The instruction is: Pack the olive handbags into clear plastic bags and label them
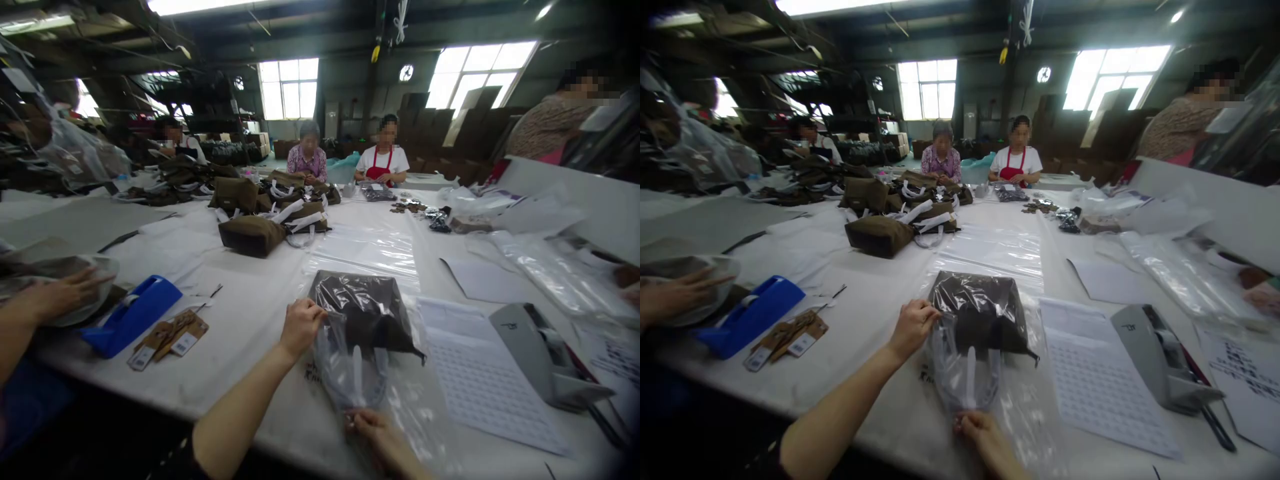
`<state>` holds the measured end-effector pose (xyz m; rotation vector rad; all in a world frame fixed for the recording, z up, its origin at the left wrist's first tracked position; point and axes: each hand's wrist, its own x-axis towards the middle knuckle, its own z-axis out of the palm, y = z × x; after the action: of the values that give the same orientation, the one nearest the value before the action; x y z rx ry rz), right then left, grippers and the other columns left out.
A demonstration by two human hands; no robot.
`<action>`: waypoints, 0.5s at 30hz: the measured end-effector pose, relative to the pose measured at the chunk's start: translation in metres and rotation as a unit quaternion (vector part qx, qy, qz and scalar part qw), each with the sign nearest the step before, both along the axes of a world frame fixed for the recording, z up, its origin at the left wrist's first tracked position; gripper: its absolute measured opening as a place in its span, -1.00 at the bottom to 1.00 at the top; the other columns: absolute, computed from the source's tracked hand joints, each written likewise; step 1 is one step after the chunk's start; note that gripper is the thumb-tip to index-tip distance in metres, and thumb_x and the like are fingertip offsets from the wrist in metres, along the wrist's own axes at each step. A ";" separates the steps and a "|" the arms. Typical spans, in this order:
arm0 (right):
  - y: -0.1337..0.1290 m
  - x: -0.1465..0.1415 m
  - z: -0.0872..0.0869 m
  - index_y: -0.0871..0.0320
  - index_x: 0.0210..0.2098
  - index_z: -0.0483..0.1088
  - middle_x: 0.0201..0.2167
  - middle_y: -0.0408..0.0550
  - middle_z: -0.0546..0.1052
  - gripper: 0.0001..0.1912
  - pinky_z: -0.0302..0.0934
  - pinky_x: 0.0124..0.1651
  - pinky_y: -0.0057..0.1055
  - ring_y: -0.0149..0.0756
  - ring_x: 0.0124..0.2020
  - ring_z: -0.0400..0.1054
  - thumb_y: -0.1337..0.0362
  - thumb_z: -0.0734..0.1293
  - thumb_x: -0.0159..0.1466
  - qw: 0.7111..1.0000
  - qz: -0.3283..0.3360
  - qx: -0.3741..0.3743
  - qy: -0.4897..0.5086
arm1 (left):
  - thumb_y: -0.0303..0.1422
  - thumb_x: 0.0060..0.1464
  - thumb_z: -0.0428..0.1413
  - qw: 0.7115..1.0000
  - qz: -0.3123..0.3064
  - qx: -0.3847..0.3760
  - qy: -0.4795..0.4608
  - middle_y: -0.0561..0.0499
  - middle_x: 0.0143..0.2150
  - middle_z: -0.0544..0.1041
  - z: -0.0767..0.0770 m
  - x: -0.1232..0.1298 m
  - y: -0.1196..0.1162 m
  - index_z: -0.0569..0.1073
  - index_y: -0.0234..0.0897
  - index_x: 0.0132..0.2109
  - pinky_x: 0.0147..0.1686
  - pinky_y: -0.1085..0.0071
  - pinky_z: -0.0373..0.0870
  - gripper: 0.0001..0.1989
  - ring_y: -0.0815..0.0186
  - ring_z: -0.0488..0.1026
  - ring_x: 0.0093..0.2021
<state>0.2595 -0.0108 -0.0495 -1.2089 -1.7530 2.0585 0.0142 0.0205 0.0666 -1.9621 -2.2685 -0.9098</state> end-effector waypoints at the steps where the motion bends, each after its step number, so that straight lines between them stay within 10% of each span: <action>1: -0.004 -0.006 -0.008 0.12 -0.38 0.46 -0.42 -0.05 0.50 -0.52 0.21 -0.26 -0.29 -0.16 -0.37 0.38 -0.16 0.23 0.05 0.999 -0.013 -0.035 0.016 | -0.30 0.13 0.06 1.000 0.019 0.011 0.008 0.01 -0.35 0.44 -0.005 0.007 0.010 0.51 -0.20 -0.37 -0.16 0.28 0.21 -0.82 0.25 0.36 -0.22; 10: -0.015 -0.020 -0.046 0.20 -0.42 0.45 -0.53 -0.06 0.47 -0.42 0.23 -0.40 -0.39 -0.26 -0.48 0.35 -0.23 0.32 -0.10 0.989 -0.034 -0.134 0.059 | -0.40 0.18 -0.03 0.987 0.147 0.057 0.020 -0.06 -0.25 0.45 -0.067 0.078 0.021 0.44 -0.27 -0.20 -0.12 0.19 0.24 -0.84 0.18 0.35 -0.17; 15: -0.022 -0.019 -0.039 0.19 -0.08 0.41 -0.15 0.09 0.48 -0.40 0.24 -0.50 -0.41 -0.20 -0.38 0.41 -0.06 0.25 0.01 0.993 0.052 -0.074 0.077 | -0.45 0.18 -0.07 0.980 0.156 0.105 0.058 -0.18 0.08 0.33 -0.093 0.109 0.016 0.27 -0.36 0.11 0.15 0.08 0.08 -0.65 0.12 0.16 0.16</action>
<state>0.2405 -0.0328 -0.0886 -0.9824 -1.6507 2.3095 0.1230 0.0369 -0.0267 -1.4810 -2.2231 -0.9256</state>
